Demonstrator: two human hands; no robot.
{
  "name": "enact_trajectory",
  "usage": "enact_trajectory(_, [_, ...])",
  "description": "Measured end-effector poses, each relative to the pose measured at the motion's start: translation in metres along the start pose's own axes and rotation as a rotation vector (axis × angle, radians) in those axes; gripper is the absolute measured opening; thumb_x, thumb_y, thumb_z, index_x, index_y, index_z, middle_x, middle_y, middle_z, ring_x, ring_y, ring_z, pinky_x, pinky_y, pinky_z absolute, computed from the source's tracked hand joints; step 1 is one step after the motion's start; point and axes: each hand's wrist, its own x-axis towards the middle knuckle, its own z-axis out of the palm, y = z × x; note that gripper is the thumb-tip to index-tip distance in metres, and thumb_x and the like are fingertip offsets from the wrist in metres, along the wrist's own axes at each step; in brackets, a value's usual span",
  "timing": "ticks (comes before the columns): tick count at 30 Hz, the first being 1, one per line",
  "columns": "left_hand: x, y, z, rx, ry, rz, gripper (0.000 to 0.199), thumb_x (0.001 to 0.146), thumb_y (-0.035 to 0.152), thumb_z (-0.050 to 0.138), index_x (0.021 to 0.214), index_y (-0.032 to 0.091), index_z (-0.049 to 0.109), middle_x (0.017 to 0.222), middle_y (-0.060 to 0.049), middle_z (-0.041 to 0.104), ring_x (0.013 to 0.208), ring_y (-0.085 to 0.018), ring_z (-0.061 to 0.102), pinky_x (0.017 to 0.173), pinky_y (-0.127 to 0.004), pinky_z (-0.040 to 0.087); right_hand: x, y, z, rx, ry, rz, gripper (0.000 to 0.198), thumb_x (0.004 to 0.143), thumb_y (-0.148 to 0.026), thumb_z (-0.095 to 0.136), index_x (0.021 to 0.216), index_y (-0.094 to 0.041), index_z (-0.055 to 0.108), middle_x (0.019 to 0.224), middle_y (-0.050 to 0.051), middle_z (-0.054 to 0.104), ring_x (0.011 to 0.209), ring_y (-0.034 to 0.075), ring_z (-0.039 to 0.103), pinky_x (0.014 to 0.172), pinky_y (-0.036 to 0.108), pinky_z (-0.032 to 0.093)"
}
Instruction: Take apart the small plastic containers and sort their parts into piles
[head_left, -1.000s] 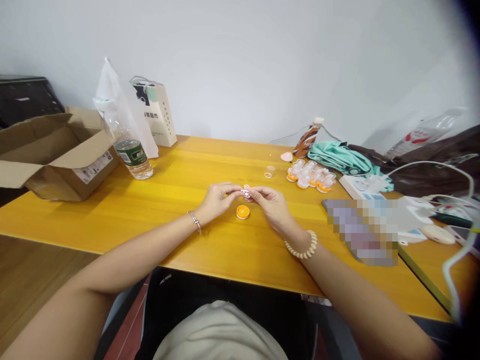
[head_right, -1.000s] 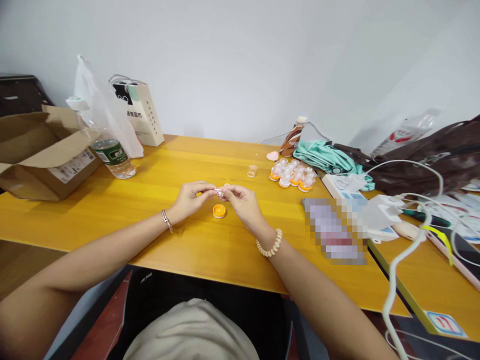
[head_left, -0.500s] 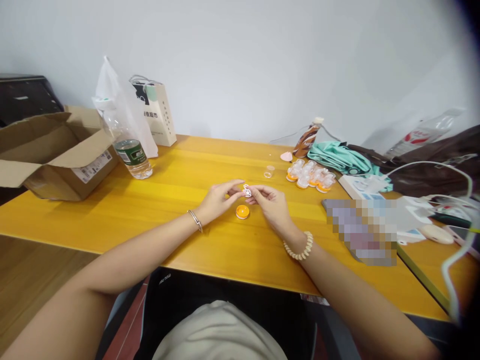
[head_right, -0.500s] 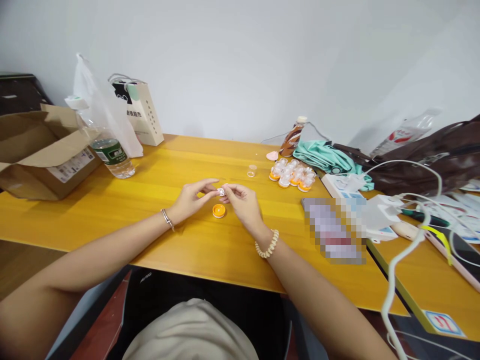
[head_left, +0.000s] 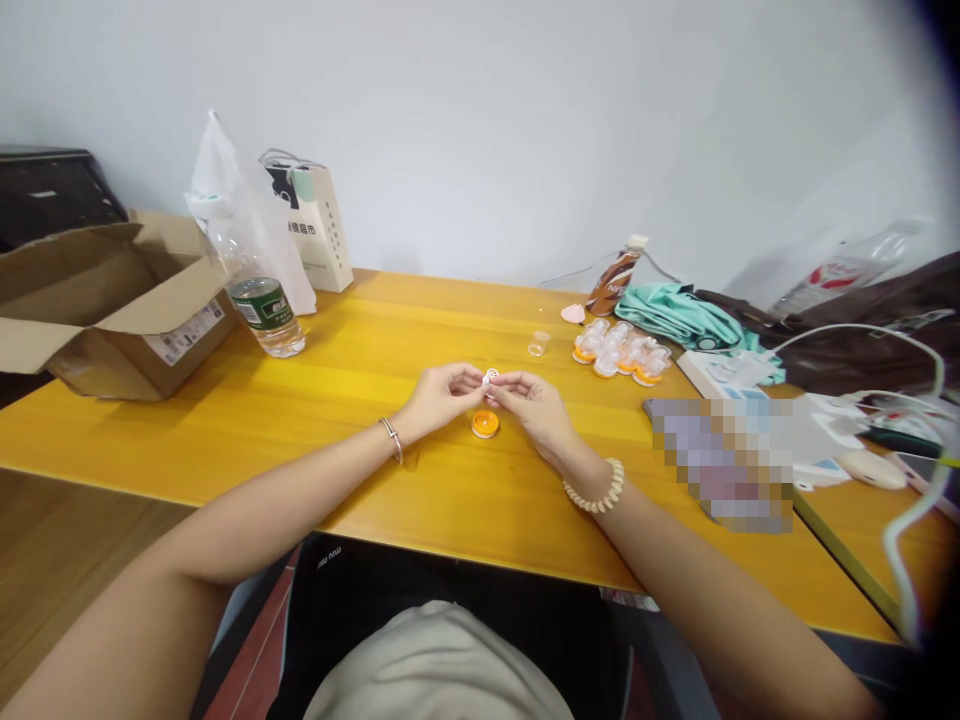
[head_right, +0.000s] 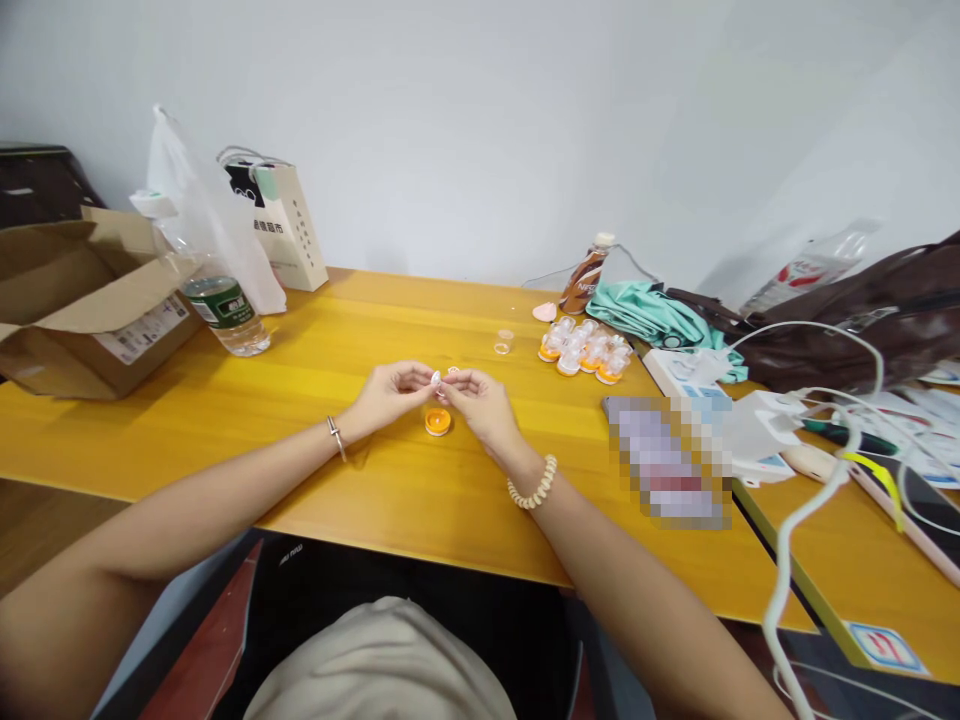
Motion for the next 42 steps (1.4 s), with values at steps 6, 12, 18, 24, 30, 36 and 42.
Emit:
enact_trajectory(6, [-0.004,0.000,0.003,0.216,0.028,0.065,0.016,0.076,0.028,0.058,0.078,0.013,0.062,0.078,-0.006,0.069,0.069,-0.014,0.065,0.066,-0.024,0.052,0.002,0.006,0.002,-0.042,0.032,0.039,0.017,0.061,-0.023,0.068,0.068,-0.017,0.054,0.061,-0.002,0.062,0.056,0.009,0.059,0.063,0.024,0.049])
enact_trajectory(12, [0.002,-0.008,-0.008,0.326,0.184,0.066,0.019,0.077,0.032,0.054,0.075,0.014,0.060,0.075,-0.004,0.068,0.068,-0.014,0.064,0.065,-0.023,0.050,0.012,0.008,-0.009,-0.301,0.103,-0.142,0.012,0.067,-0.026,0.063,0.070,-0.018,0.055,0.069,0.000,0.064,0.062,0.012,0.062,0.064,0.025,0.051])
enact_trajectory(18, [0.009,-0.018,-0.015,0.336,0.177,0.016,0.021,0.076,0.035,0.054,0.074,0.015,0.060,0.075,-0.004,0.067,0.067,-0.014,0.063,0.064,-0.024,0.049,0.033,0.012,-0.037,-0.550,0.178,-0.091,0.012,0.070,-0.024,0.061,0.078,-0.015,0.062,0.075,0.005,0.069,0.068,0.015,0.065,0.067,0.028,0.052])
enact_trajectory(24, [0.010,-0.023,-0.014,0.362,0.126,-0.008,0.021,0.076,0.034,0.053,0.074,0.015,0.061,0.075,-0.004,0.068,0.067,-0.014,0.063,0.063,-0.023,0.049,0.041,0.016,-0.039,-0.642,0.167,-0.118,0.012,0.069,-0.023,0.063,0.079,-0.015,0.066,0.080,0.007,0.070,0.070,0.017,0.063,0.072,0.032,0.051])
enact_trajectory(30, [0.010,-0.025,-0.013,0.358,0.114,-0.008,0.019,0.075,0.033,0.054,0.074,0.015,0.062,0.075,-0.003,0.068,0.067,-0.014,0.064,0.064,-0.023,0.049,0.042,0.018,-0.036,-0.678,0.128,-0.144,0.017,0.070,-0.022,0.062,0.085,-0.016,0.067,0.084,0.006,0.069,0.073,0.016,0.063,0.073,0.031,0.050])
enact_trajectory(36, [0.009,-0.021,-0.011,0.350,0.106,0.024,0.019,0.077,0.032,0.053,0.078,0.015,0.063,0.077,-0.003,0.068,0.067,-0.013,0.063,0.064,-0.022,0.049,0.039,0.013,-0.035,-0.707,0.176,-0.186,0.027,0.069,-0.024,0.063,0.094,-0.013,0.065,0.088,0.008,0.066,0.072,0.016,0.061,0.074,0.033,0.050])
enact_trajectory(42, [0.005,-0.006,-0.007,0.323,0.083,0.094,0.021,0.079,0.032,0.053,0.079,0.015,0.066,0.080,-0.004,0.068,0.073,-0.013,0.061,0.064,-0.021,0.048,0.022,0.004,-0.017,-0.440,0.044,-0.232,0.027,0.069,-0.036,0.063,0.088,-0.017,0.065,0.090,0.006,0.068,0.081,0.016,0.063,0.079,0.031,0.049])
